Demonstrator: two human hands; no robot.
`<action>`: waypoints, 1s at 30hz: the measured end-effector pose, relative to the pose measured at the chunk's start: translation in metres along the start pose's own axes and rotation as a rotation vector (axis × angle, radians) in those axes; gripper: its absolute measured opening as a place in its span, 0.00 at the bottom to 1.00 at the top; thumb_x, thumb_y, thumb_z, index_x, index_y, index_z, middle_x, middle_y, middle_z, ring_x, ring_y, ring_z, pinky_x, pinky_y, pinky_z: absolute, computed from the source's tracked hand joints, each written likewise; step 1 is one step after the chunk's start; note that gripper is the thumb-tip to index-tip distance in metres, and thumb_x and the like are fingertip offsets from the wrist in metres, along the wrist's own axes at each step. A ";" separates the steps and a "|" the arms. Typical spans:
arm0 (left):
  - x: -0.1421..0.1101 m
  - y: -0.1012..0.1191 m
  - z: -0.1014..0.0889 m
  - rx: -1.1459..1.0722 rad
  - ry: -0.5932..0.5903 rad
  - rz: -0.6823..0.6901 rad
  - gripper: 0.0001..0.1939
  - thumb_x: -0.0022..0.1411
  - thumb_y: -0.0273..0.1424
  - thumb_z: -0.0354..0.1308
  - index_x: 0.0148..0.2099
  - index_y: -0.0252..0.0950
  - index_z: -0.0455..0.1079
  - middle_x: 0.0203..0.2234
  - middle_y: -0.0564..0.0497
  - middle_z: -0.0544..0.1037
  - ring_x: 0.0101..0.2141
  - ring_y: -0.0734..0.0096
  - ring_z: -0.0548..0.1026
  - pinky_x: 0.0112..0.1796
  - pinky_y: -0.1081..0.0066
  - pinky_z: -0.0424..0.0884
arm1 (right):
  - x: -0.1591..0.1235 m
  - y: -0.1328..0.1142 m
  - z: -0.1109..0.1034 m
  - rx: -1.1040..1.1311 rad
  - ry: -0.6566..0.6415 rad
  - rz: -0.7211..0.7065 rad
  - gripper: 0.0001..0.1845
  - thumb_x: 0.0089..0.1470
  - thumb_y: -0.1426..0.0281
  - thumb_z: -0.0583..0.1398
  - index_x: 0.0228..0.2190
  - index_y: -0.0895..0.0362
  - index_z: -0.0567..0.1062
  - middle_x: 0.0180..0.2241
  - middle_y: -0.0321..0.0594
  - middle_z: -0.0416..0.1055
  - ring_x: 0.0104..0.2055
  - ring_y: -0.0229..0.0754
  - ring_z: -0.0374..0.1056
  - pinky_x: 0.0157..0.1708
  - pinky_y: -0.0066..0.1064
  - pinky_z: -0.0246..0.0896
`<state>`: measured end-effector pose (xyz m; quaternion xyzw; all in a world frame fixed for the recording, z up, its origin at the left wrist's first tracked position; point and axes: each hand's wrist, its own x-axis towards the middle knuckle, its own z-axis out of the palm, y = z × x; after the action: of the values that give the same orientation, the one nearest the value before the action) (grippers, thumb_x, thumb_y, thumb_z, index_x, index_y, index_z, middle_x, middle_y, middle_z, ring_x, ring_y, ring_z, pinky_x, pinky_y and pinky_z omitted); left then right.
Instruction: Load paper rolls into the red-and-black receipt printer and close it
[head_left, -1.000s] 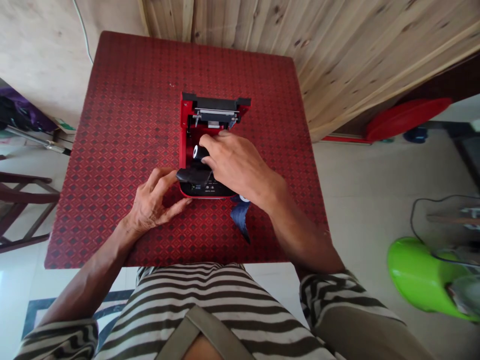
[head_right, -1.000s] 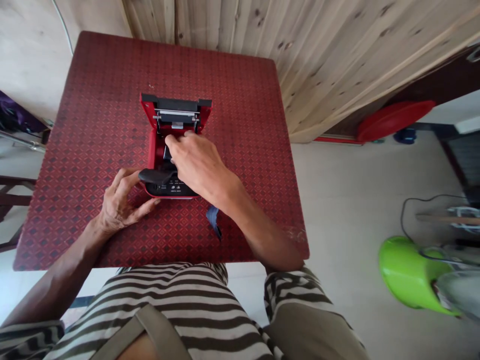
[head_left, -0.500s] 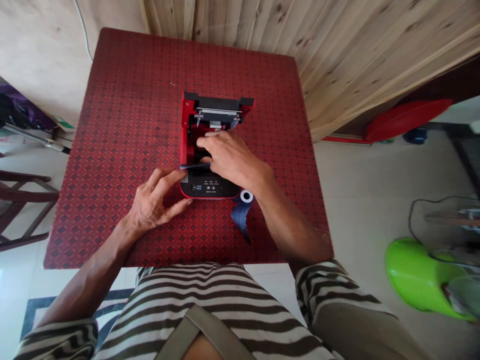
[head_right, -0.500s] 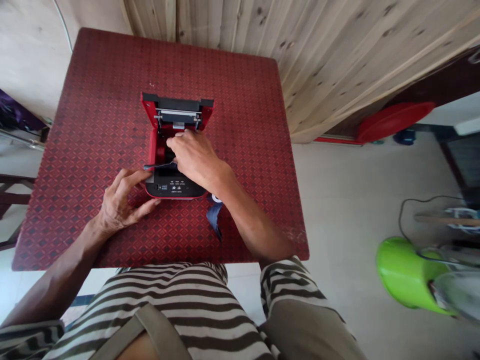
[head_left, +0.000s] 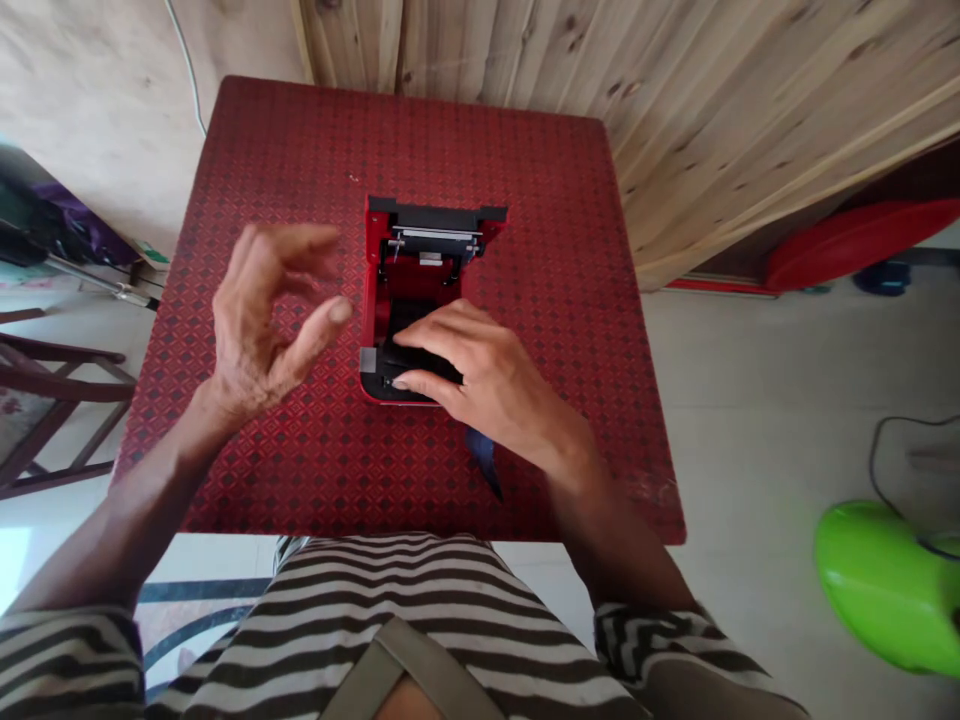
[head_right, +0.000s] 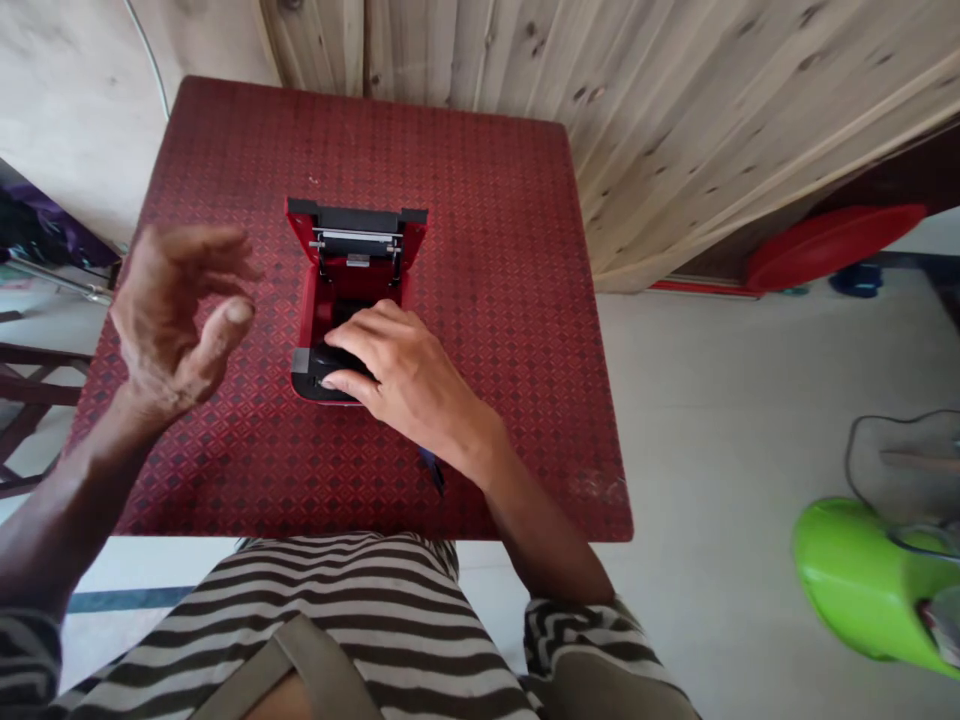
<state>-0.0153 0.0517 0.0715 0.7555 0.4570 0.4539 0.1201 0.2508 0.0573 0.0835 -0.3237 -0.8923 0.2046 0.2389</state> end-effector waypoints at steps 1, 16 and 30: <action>0.015 -0.001 0.000 0.030 0.051 0.084 0.25 0.75 0.51 0.60 0.67 0.47 0.69 0.52 0.51 0.78 0.48 0.67 0.82 0.41 0.68 0.82 | -0.001 -0.002 0.006 -0.030 0.008 -0.003 0.09 0.69 0.68 0.67 0.48 0.58 0.83 0.47 0.47 0.84 0.50 0.50 0.76 0.55 0.46 0.73; 0.016 0.003 0.019 0.069 -0.338 0.150 0.39 0.72 0.62 0.53 0.70 0.38 0.70 0.60 0.39 0.80 0.59 0.51 0.79 0.61 0.50 0.77 | -0.030 -0.014 0.027 -0.336 0.255 -0.005 0.13 0.73 0.75 0.59 0.46 0.52 0.84 0.41 0.42 0.83 0.43 0.47 0.72 0.43 0.42 0.65; -0.019 -0.007 0.031 0.126 -0.307 0.312 0.39 0.66 0.61 0.63 0.70 0.46 0.71 0.60 0.40 0.78 0.61 0.45 0.77 0.61 0.44 0.75 | -0.031 -0.014 0.032 -0.372 0.300 -0.025 0.14 0.74 0.76 0.57 0.44 0.53 0.82 0.39 0.42 0.82 0.42 0.47 0.73 0.42 0.41 0.63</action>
<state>0.0015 0.0477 0.0389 0.8833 0.3384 0.3171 0.0692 0.2470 0.0194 0.0563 -0.3777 -0.8732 -0.0169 0.3077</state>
